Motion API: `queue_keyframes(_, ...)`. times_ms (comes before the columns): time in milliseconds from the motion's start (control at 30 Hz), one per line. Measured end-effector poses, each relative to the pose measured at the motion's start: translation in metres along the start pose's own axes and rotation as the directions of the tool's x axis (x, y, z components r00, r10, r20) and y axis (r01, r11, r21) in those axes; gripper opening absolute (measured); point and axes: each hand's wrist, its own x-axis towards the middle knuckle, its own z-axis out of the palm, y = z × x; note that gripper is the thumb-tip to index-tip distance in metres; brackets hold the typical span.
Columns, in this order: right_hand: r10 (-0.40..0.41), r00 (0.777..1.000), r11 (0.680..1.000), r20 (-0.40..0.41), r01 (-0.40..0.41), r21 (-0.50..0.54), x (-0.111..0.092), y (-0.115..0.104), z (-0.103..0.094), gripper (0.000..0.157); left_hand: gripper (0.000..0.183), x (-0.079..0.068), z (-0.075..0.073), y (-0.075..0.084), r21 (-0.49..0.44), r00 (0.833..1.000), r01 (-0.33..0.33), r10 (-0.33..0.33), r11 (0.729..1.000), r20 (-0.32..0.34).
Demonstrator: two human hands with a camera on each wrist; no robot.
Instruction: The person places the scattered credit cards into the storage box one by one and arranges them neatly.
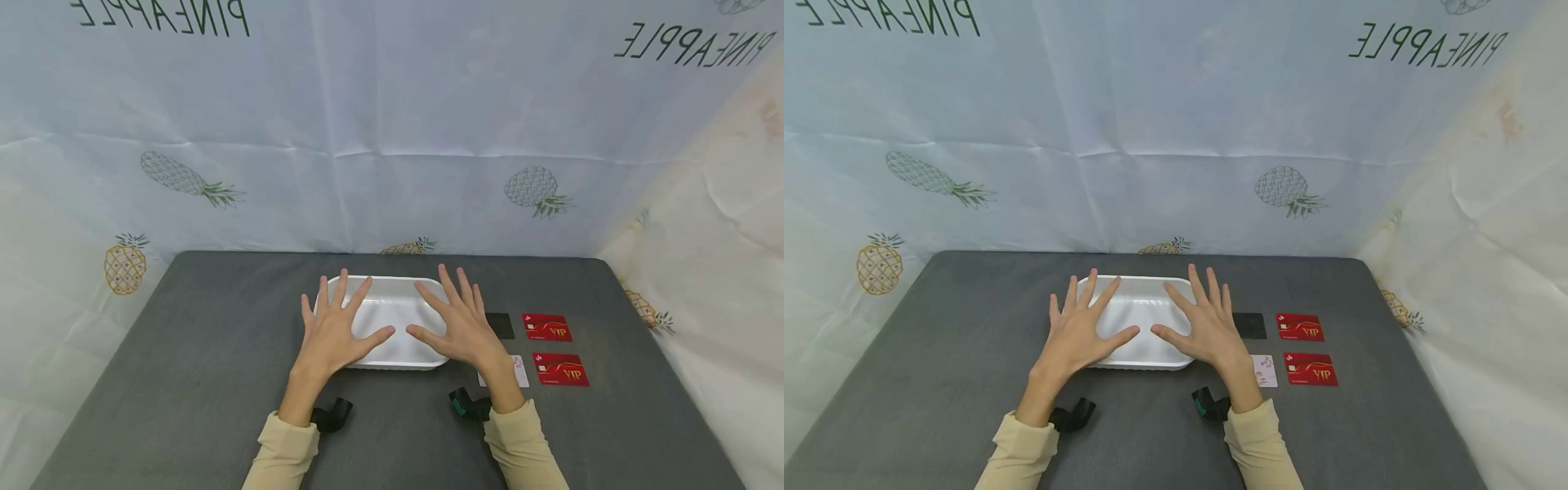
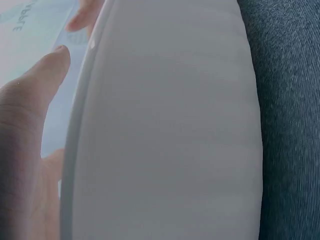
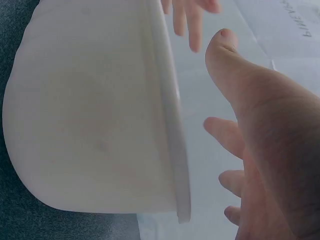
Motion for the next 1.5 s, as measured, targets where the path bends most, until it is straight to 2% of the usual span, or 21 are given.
queue_keyframes(100, -0.008, 1.0, 1.0, -0.016, 0.008, 0.01, -0.001, 0.001, 0.0, 0.081, 0.094, -0.005, -0.005, -0.008, -0.052, 0.999, 0.038, -0.038, 0.998, 0.002)
queue_keyframes(200, -0.017, 0.999, 0.999, -0.029, 0.018, 0.03, -0.001, 0.002, 0.0, 0.078, 0.094, -0.011, -0.009, -0.021, -0.146, 0.996, 0.088, -0.089, 0.985, -0.003)
queue_keyframes(300, -0.025, 0.999, 0.999, -0.042, 0.026, 0.041, -0.001, 0.004, -0.002, 0.076, 0.091, -0.02, -0.008, -0.035, -0.289, 0.992, 0.12, -0.127, 0.95, -0.006)
queue_keyframes(400, -0.017, 0.998, 0.999, -0.063, 0.02, 0.047, 0.0, 0.009, -0.006, 0.074, 0.085, -0.028, -0.002, -0.046, -0.437, 0.989, 0.124, -0.148, 0.891, -0.021)
queue_keyframes(500, -0.005, 0.996, 0.998, -0.088, 0.01, 0.059, 0.0, 0.014, -0.011, 0.072, 0.077, -0.035, 0.009, -0.054, -0.558, 0.986, 0.1, -0.156, 0.824, -0.055)
queue_keyframes(633, 0.004, 0.992, 0.996, -0.123, 0.008, 0.092, 0.0, 0.024, -0.016, 0.071, 0.072, -0.042, 0.023, -0.063, -0.69, 0.986, 0.026, -0.133, 0.724, -0.102)
queue_keyframes(733, 0.012, 0.991, 0.99, -0.132, 0.006, 0.139, -0.001, 0.032, -0.02, 0.068, 0.072, -0.045, 0.031, -0.067, -0.751, 0.987, -0.025, -0.103, 0.66, -0.123)
queue_keyframes(800, 0.013, 0.991, 0.983, -0.137, 0.012, 0.183, -0.002, 0.04, -0.023, 0.065, 0.072, -0.045, 0.034, -0.07, -0.758, 0.989, -0.043, -0.079, 0.651, -0.125)
queue_keyframes(900, 0.011, 0.99, 0.963, -0.144, 0.028, 0.267, -0.007, 0.056, -0.03, 0.06, 0.076, -0.045, 0.037, -0.072, -0.75, 0.992, -0.058, -0.047, 0.659, -0.118)
queue_keyframes(1000, 0.027, 0.99, 0.925, -0.138, 0.028, 0.38, -0.015, 0.076, -0.036, 0.056, 0.08, -0.044, 0.038, -0.073, -0.733, 0.994, -0.055, -0.03, 0.678, -0.102)
queue_keyframes(1133, 0.074, 0.993, 0.862, -0.094, -0.016, 0.507, -0.029, 0.103, -0.04, 0.056, 0.084, -0.044, 0.041, -0.075, -0.72, 0.995, -0.047, -0.033, 0.692, -0.096)
queue_keyframes(1300, 0.089, 0.994, 0.834, -0.062, -0.04, 0.55, -0.043, 0.132, -0.037, 0.057, 0.083, -0.045, 0.044, -0.075, -0.701, 0.994, -0.04, -0.044, 0.712, -0.101)
queue_keyframes(1500, 0.104, 0.994, 0.819, -0.024, -0.072, 0.57, -0.052, 0.148, -0.032, 0.062, 0.083, -0.045, 0.047, -0.074, -0.68, 0.992, -0.047, -0.045, 0.731, -0.117)
